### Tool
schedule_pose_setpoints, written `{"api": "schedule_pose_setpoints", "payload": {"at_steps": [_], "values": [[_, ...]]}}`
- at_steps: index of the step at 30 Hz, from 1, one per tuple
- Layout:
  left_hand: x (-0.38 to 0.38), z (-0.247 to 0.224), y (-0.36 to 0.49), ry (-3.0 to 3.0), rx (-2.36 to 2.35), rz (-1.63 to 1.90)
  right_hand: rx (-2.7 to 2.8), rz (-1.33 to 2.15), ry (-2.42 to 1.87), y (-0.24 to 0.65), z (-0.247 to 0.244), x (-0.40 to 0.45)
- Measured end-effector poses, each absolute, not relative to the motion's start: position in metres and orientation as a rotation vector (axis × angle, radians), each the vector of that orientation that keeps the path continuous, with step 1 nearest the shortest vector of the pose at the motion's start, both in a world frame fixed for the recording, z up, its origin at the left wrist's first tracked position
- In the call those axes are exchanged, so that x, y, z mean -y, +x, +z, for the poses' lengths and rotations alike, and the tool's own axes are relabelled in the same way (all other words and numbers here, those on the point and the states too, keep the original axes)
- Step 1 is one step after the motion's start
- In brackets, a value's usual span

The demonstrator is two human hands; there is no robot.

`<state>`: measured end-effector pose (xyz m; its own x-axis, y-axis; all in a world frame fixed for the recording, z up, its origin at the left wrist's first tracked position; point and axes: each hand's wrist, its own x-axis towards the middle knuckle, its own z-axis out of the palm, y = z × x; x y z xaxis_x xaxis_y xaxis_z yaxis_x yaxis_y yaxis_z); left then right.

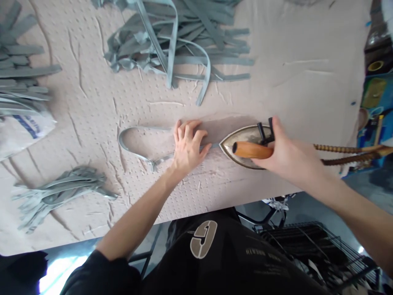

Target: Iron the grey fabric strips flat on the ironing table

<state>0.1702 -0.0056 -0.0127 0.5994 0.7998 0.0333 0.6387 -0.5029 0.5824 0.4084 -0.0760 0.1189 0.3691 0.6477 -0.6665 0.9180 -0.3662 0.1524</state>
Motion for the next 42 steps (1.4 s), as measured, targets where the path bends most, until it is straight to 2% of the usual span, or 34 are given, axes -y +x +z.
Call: {"api": "schedule_pose_setpoints", "payload": {"at_steps": [12,24,35,42], "values": [[0.002,-0.014,0.161,2.232,-1.105,0.406,-1.499,-0.472,2.017,0.377,0.110,0.063],[0.000,-0.011,0.147,2.254,-1.084,0.376,-1.607,-0.463,1.952,0.362,0.111,0.051],[-0.008,0.020,0.041,2.251,-1.348,0.433,-1.896,-0.557,1.812,0.307,0.107,0.019],[0.023,-0.001,0.021,2.184,-1.535,0.381,-1.837,-0.424,1.799,0.303,0.111,0.018]]}}
